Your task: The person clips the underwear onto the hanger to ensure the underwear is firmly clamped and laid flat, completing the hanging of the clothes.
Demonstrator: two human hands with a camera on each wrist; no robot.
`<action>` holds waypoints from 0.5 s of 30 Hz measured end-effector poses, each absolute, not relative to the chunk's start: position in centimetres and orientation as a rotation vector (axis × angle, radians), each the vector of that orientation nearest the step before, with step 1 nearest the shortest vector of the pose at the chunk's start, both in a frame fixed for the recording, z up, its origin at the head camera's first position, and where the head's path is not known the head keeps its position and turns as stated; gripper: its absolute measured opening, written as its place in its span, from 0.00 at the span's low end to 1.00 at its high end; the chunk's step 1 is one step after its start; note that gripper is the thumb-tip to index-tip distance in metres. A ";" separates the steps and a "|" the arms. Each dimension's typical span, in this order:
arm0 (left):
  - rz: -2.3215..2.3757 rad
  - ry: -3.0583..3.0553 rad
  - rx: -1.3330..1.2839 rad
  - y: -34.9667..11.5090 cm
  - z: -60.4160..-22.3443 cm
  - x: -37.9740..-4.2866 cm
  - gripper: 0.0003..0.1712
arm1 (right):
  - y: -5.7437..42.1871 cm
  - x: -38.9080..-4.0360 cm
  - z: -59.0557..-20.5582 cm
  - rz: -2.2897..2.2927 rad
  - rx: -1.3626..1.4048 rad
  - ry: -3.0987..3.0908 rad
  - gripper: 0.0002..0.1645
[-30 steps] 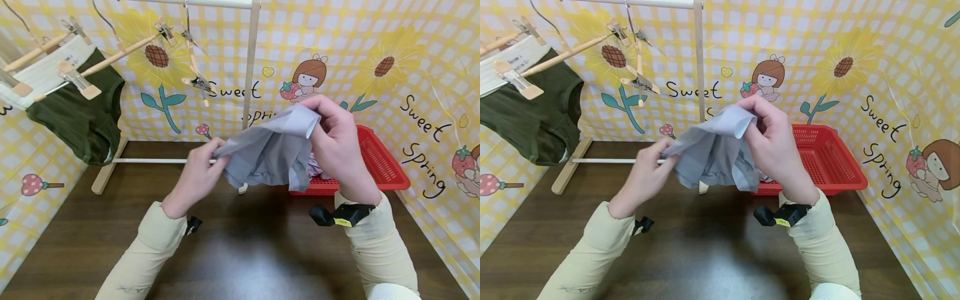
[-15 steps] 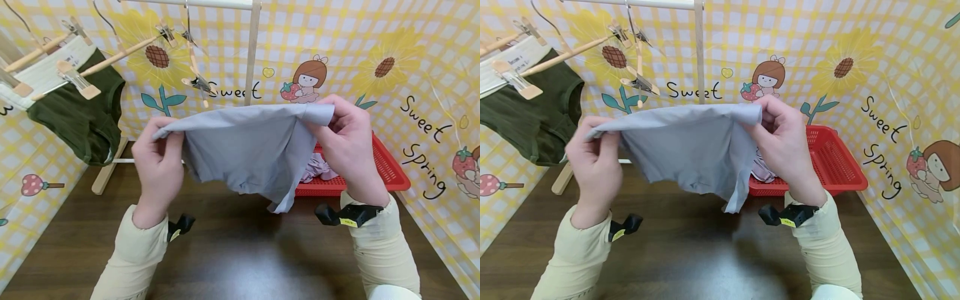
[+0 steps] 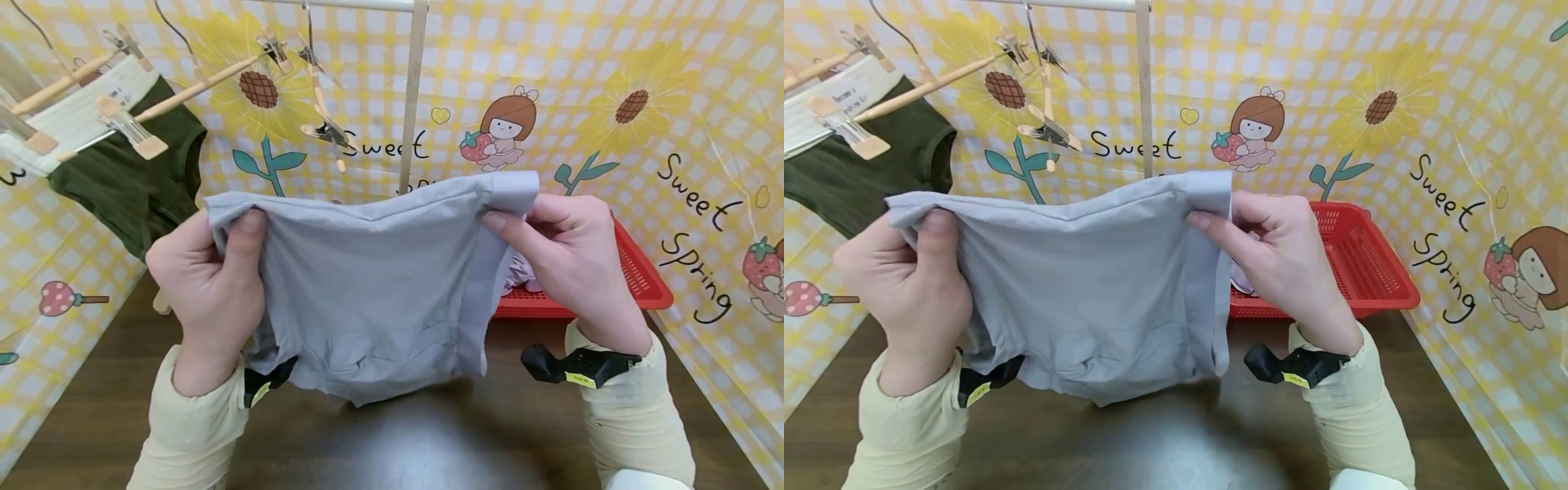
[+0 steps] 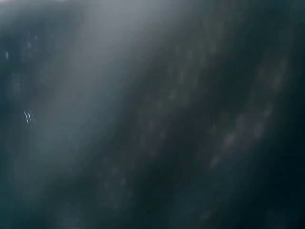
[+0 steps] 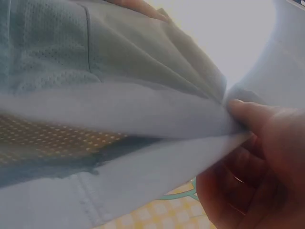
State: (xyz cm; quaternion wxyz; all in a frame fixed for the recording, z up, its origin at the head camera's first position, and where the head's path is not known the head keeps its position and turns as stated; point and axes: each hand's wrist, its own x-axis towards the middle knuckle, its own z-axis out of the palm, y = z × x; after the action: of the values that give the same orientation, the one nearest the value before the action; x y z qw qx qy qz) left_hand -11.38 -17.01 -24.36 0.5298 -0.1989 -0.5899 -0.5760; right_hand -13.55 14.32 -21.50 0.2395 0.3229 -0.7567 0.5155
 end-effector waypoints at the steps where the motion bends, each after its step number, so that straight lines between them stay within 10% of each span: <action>1: -1.369 -1.429 -0.470 -17.2 -24.5 -11.4 0.41 | 14.4 -13.5 -21.6 1.406 0.884 -2.082 0.03; 10: -1.287 -1.694 -0.406 -18.4 -25.1 -10.9 0.29 | 15.6 -13.3 -22.7 1.370 0.999 -2.203 0.26; 15: -1.329 -1.571 -0.447 -18.7 -25.4 -9.4 0.21 | 15.8 -12.1 -22.8 1.387 1.047 -2.195 0.05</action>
State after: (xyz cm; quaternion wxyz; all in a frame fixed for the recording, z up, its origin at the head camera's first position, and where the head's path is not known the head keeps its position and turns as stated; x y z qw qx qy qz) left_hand -9.43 -18.74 -25.42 0.4950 -0.1844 -0.6482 -0.5485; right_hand -12.08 15.79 -22.85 0.1702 0.3685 -0.7727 0.4881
